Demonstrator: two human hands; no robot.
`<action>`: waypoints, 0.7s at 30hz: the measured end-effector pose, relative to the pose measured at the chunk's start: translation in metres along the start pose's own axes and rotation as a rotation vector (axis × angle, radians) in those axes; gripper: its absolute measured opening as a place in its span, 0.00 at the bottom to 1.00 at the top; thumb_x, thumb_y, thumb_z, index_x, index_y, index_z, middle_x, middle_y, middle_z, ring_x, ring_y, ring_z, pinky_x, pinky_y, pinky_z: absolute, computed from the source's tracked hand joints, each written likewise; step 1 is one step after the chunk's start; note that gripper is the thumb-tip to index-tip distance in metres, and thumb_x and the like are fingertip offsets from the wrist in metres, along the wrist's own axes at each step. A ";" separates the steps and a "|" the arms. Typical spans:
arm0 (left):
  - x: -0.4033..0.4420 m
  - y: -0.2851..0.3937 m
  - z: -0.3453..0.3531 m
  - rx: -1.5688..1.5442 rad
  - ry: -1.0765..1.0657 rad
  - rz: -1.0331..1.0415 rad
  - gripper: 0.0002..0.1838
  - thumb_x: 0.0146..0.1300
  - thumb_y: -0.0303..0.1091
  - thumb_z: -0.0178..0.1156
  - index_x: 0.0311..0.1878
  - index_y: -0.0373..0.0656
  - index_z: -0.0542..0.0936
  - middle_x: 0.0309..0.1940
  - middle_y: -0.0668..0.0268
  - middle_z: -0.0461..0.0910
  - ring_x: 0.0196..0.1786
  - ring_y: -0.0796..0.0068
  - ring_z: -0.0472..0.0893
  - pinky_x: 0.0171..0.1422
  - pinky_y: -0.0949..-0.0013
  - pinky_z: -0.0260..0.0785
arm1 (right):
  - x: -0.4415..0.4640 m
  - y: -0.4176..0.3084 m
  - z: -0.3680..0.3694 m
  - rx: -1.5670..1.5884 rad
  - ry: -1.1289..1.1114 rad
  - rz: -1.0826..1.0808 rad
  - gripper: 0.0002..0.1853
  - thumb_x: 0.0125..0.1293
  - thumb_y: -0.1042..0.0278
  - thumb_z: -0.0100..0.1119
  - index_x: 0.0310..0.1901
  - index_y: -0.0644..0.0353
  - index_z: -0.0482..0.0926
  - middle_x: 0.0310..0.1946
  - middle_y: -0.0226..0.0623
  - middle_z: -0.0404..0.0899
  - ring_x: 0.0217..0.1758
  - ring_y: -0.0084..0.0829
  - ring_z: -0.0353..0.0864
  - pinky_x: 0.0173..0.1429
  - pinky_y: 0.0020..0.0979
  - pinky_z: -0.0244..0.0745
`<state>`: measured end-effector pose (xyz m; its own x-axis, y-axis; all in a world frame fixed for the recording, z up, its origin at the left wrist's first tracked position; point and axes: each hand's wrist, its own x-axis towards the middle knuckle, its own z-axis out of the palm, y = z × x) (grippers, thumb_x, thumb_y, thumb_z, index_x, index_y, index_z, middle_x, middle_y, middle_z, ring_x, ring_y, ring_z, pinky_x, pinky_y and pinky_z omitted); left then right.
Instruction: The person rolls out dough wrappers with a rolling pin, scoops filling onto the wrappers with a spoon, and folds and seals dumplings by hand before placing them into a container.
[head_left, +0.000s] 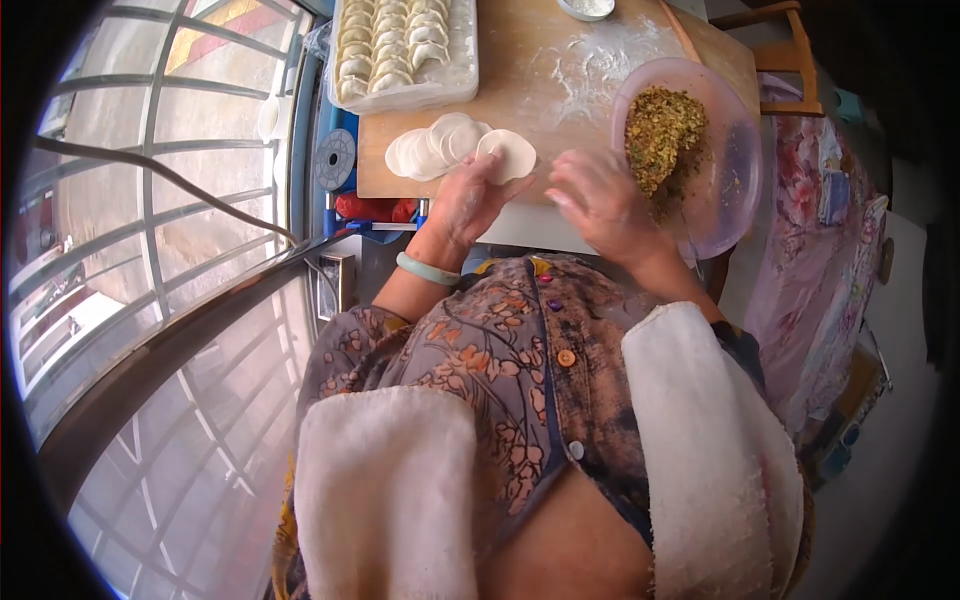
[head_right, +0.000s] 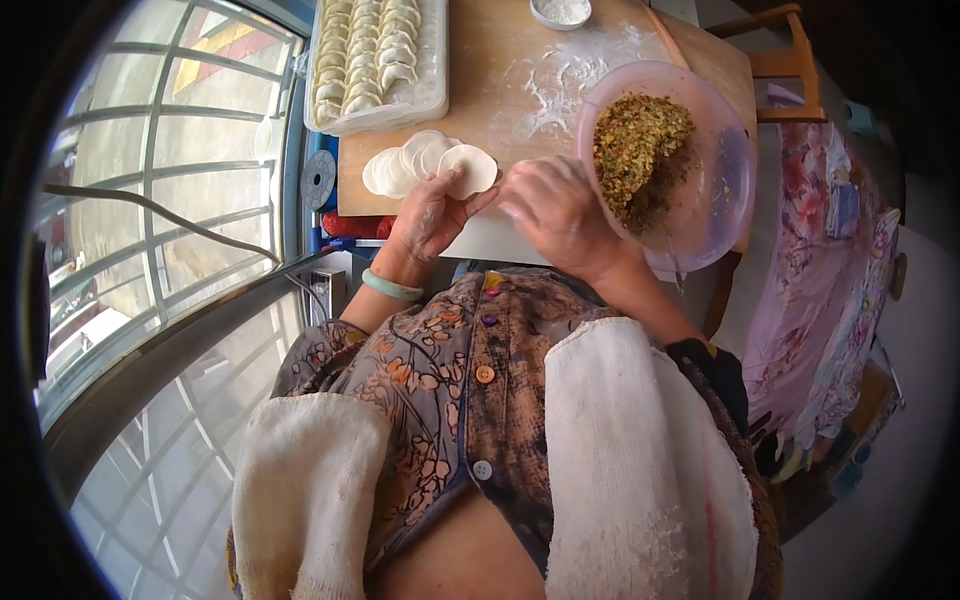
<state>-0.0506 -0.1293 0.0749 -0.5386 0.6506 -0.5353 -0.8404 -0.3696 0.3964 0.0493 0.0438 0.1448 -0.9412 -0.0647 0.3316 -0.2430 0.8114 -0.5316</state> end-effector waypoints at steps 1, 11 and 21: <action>0.001 -0.001 0.005 0.025 0.004 -0.005 0.15 0.69 0.25 0.51 0.57 0.34 0.69 0.52 0.57 0.75 0.57 0.60 0.76 0.66 0.54 0.72 | -0.016 0.004 -0.020 -0.016 0.056 0.094 0.13 0.56 0.73 0.64 0.43 0.61 0.76 0.43 0.44 0.77 0.50 0.46 0.76 0.57 0.44 0.69; 0.007 -0.043 0.042 0.338 -0.146 -0.029 0.25 0.58 0.12 0.51 0.61 0.33 0.69 0.57 0.53 0.75 0.61 0.57 0.76 0.70 0.57 0.68 | -0.157 0.014 -0.094 -0.207 -0.080 0.727 0.20 0.64 0.69 0.59 0.56 0.65 0.71 0.48 0.54 0.76 0.53 0.54 0.76 0.56 0.46 0.72; -0.004 -0.064 0.063 0.559 -0.062 0.038 0.12 0.70 0.31 0.56 0.51 0.34 0.75 0.45 0.59 0.80 0.48 0.68 0.81 0.58 0.63 0.76 | -0.155 0.075 -0.110 -0.220 0.002 0.691 0.08 0.62 0.75 0.54 0.43 0.66 0.76 0.41 0.55 0.77 0.47 0.56 0.77 0.50 0.48 0.72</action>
<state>0.0089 -0.0664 0.0983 -0.5492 0.6879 -0.4746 -0.6517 0.0030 0.7585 0.2025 0.1784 0.1400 -0.8622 0.5061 -0.0216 0.4600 0.7645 -0.4516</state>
